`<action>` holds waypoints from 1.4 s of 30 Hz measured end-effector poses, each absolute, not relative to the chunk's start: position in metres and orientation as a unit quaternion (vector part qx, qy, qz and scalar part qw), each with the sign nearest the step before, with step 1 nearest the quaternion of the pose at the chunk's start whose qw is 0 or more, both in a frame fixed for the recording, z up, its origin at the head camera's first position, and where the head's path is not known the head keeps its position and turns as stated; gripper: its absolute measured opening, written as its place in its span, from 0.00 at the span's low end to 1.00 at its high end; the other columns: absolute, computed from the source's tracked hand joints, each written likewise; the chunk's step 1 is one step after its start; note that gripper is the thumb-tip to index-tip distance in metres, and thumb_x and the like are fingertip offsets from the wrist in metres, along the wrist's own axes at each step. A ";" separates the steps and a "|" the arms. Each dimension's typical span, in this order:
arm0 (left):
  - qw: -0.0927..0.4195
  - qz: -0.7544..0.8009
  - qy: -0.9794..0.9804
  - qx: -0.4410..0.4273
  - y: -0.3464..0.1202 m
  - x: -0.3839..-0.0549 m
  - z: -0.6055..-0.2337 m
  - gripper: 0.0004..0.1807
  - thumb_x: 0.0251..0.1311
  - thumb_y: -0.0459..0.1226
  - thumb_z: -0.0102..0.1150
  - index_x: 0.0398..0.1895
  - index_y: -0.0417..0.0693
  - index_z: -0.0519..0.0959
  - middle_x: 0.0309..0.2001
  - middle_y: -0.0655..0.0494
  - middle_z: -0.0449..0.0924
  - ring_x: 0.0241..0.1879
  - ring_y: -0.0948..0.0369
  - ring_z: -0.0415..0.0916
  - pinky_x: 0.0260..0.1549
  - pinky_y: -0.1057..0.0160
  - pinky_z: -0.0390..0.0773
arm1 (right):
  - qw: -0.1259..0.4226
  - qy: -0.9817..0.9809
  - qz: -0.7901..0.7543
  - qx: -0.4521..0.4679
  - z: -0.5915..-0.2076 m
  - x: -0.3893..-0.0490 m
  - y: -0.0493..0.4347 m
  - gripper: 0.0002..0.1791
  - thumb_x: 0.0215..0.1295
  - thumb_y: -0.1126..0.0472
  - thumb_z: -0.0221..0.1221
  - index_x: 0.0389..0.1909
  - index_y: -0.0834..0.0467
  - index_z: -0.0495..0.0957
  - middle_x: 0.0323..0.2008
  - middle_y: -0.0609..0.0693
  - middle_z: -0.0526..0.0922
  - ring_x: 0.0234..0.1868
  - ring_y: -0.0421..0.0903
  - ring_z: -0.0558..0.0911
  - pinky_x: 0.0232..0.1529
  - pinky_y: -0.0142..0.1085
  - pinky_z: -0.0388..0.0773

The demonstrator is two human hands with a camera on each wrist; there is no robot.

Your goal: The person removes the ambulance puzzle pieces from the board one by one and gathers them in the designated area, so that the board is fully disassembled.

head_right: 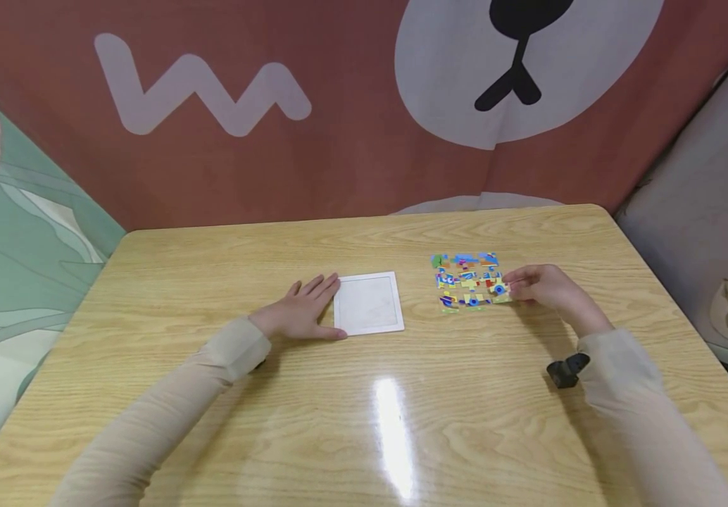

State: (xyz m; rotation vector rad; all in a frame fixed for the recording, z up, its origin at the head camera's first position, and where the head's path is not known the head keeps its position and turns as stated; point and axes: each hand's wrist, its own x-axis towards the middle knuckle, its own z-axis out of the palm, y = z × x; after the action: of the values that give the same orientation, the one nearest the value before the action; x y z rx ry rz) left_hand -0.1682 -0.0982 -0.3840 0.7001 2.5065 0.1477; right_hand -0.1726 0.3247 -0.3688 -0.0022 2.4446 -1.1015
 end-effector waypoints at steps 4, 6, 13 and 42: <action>0.263 0.053 0.928 0.260 -0.098 -0.168 -0.384 0.57 0.58 0.70 0.43 0.76 0.51 0.30 0.78 0.57 0.24 0.77 0.53 0.26 0.72 0.40 0.35 | 0.234 0.882 -0.408 0.001 -0.371 -0.172 0.325 0.26 0.68 0.64 0.55 0.61 0.76 0.64 0.31 0.33 0.79 0.31 0.27 0.77 0.35 0.29 0.79; 0.263 0.052 0.928 0.259 -0.098 -0.168 -0.384 0.57 0.58 0.70 0.43 0.76 0.51 0.30 0.78 0.57 0.24 0.77 0.53 0.26 0.73 0.40 0.35 | 0.237 0.883 -0.405 0.001 -0.372 -0.173 0.326 0.26 0.68 0.64 0.54 0.61 0.76 0.64 0.32 0.34 0.79 0.31 0.26 0.77 0.35 0.29 0.79; 0.262 0.049 0.928 0.259 -0.098 -0.168 -0.383 0.57 0.58 0.70 0.43 0.76 0.51 0.30 0.78 0.57 0.25 0.78 0.54 0.26 0.73 0.40 0.35 | 0.267 0.874 -0.407 0.011 -0.374 -0.174 0.328 0.28 0.68 0.63 0.54 0.62 0.77 0.62 0.32 0.33 0.79 0.32 0.26 0.77 0.36 0.28 0.79; 0.255 0.053 0.929 0.264 -0.099 -0.170 -0.389 0.57 0.58 0.70 0.43 0.77 0.51 0.31 0.78 0.57 0.25 0.78 0.53 0.27 0.73 0.40 0.36 | 0.292 0.864 -0.409 0.009 -0.371 -0.173 0.327 0.29 0.69 0.61 0.53 0.63 0.77 0.61 0.34 0.34 0.80 0.34 0.27 0.78 0.38 0.28 0.80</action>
State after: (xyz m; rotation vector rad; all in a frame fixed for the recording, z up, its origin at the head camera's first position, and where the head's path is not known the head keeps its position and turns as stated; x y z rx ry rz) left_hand -0.1704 -0.0993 -0.3893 0.7158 2.5218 0.1433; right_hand -0.1735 0.3273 -0.3707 0.0244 2.3032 -1.0895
